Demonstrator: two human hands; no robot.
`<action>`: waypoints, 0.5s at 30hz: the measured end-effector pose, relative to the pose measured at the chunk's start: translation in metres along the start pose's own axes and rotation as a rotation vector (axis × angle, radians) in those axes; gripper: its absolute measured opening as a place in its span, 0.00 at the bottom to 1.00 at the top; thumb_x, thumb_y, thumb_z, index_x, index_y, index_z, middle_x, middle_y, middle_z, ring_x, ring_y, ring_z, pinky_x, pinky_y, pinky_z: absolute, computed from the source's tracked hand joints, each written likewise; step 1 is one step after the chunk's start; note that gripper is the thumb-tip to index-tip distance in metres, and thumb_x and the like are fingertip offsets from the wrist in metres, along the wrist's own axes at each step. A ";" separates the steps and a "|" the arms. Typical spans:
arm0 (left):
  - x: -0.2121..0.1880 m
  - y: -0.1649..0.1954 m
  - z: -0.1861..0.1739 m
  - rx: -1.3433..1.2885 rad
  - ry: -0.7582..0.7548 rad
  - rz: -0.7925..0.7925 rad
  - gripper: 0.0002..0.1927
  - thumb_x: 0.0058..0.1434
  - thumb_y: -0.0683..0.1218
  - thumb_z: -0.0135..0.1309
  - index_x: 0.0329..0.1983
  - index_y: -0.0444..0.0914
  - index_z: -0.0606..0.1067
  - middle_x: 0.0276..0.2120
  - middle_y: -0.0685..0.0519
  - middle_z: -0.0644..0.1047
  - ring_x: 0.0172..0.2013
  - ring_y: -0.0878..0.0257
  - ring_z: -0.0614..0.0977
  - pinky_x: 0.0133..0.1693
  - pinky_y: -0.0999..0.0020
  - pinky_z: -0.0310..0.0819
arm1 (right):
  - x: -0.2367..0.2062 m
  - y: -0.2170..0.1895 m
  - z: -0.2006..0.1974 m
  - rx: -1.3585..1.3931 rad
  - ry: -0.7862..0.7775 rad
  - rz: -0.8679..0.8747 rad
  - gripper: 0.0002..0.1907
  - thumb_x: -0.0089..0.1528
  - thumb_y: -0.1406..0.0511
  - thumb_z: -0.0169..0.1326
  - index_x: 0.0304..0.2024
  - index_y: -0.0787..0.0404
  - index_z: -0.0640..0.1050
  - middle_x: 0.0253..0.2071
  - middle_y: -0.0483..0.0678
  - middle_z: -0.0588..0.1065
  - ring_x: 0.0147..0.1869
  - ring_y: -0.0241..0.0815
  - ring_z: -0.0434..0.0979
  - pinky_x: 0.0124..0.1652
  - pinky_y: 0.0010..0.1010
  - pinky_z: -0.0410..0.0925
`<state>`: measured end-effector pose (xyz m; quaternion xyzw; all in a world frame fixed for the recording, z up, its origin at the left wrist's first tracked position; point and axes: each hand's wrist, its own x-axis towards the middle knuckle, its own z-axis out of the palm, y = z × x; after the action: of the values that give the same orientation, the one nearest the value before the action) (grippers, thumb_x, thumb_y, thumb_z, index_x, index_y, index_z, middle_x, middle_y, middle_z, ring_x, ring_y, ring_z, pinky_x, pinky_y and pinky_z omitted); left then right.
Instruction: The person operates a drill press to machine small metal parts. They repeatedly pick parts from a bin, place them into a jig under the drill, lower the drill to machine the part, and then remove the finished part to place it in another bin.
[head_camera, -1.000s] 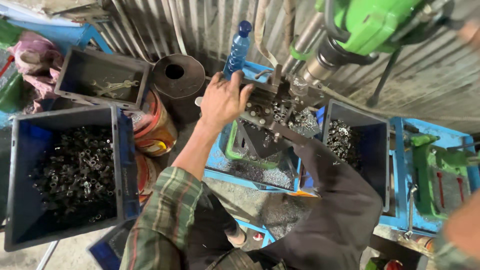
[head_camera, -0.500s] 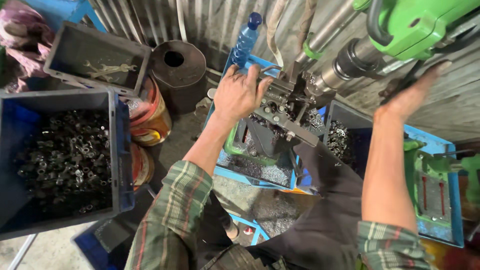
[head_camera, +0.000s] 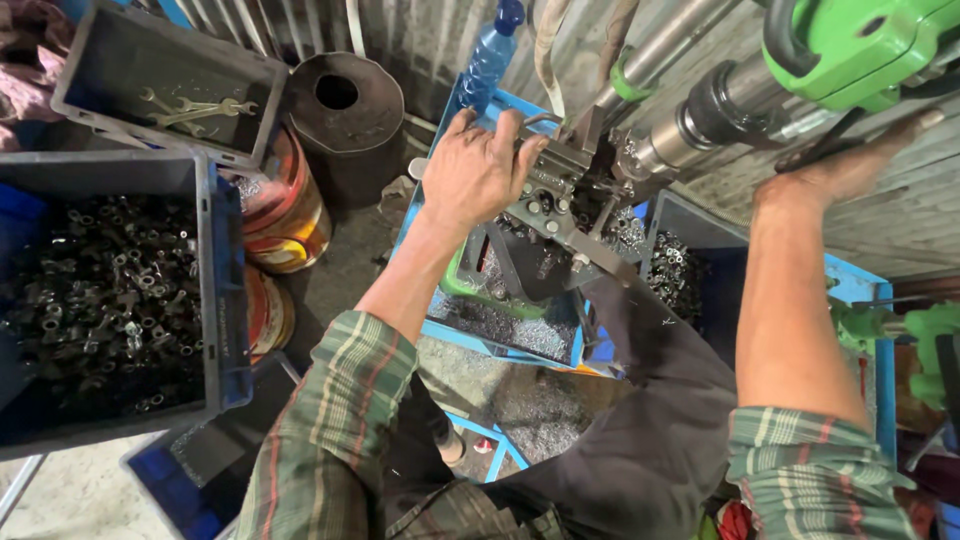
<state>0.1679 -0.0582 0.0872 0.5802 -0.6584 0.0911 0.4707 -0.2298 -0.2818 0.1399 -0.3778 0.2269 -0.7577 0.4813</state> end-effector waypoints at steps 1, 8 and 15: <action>0.000 0.000 0.000 0.008 -0.008 -0.002 0.17 0.74 0.55 0.50 0.47 0.36 0.69 0.19 0.46 0.77 0.27 0.48 0.82 0.54 0.50 0.72 | 0.001 0.001 0.001 0.003 0.006 0.008 0.48 0.66 0.42 0.51 0.77 0.63 0.55 0.80 0.56 0.53 0.84 0.61 0.57 0.76 0.53 0.54; 0.001 0.001 0.000 0.007 -0.026 -0.010 0.17 0.74 0.55 0.50 0.46 0.35 0.68 0.18 0.46 0.76 0.26 0.48 0.82 0.55 0.49 0.72 | 0.007 0.004 0.004 0.031 -0.002 0.012 0.49 0.65 0.42 0.53 0.77 0.65 0.56 0.80 0.57 0.53 0.83 0.61 0.59 0.75 0.52 0.54; 0.000 0.000 0.002 0.024 -0.008 0.001 0.17 0.75 0.55 0.50 0.46 0.35 0.68 0.18 0.46 0.76 0.27 0.48 0.82 0.55 0.50 0.72 | 0.012 0.005 0.004 0.031 0.050 0.015 0.47 0.65 0.45 0.54 0.76 0.61 0.54 0.79 0.55 0.52 0.82 0.60 0.58 0.78 0.51 0.56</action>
<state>0.1672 -0.0590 0.0859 0.5857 -0.6596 0.0969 0.4609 -0.2269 -0.2945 0.1425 -0.3497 0.2299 -0.7665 0.4871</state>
